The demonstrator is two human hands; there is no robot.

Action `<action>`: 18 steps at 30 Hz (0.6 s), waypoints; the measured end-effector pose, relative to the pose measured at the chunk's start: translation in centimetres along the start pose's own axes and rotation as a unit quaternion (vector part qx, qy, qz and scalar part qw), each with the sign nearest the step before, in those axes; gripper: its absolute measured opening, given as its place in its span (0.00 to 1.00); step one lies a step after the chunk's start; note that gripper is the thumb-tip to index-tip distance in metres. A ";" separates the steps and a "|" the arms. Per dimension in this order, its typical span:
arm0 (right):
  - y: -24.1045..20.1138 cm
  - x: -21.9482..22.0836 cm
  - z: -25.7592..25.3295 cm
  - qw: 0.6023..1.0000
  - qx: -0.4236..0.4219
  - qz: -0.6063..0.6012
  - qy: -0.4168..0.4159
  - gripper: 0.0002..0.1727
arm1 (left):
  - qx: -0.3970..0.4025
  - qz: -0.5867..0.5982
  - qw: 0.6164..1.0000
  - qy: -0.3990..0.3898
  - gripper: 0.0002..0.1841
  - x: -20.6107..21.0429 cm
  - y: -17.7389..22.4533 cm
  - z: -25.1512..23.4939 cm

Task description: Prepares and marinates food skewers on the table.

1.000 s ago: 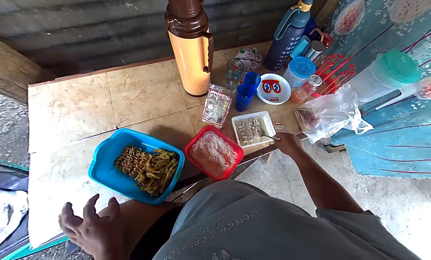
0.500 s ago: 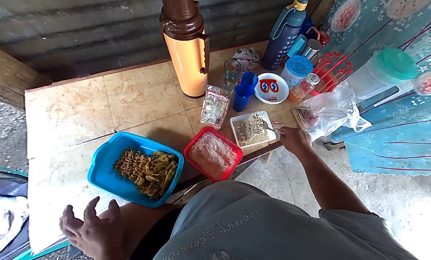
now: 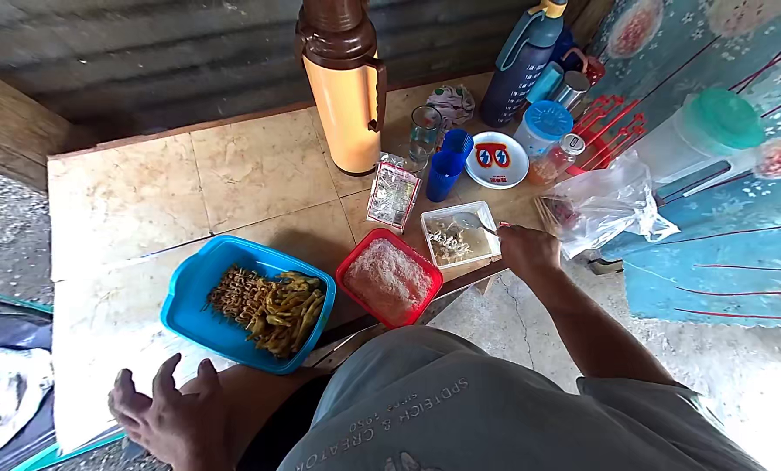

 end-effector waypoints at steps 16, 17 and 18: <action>5.6 3.1 0.1 0.954 0.095 -0.281 -0.037 0.14 | -0.005 -0.006 1.000 -0.010 0.23 -0.2 0.5 0.1; 5.2 2.7 0.4 0.957 0.090 -0.271 -0.041 0.13 | -0.008 -0.007 1.000 -0.012 0.23 -0.2 0.6 0.1; 4.8 2.4 0.7 0.962 0.086 -0.256 -0.046 0.12 | -0.011 -0.009 1.000 -0.014 0.23 -0.3 0.7 0.1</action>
Point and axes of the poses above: each hand's wrist, its own z-axis away from the middle knuckle, its own x-axis out of the palm, y = z × x, the point moved 5 cm from there along -z, towards the middle knuckle, and after that the axes turned 15 degrees about -z, right-handed, at the moved point
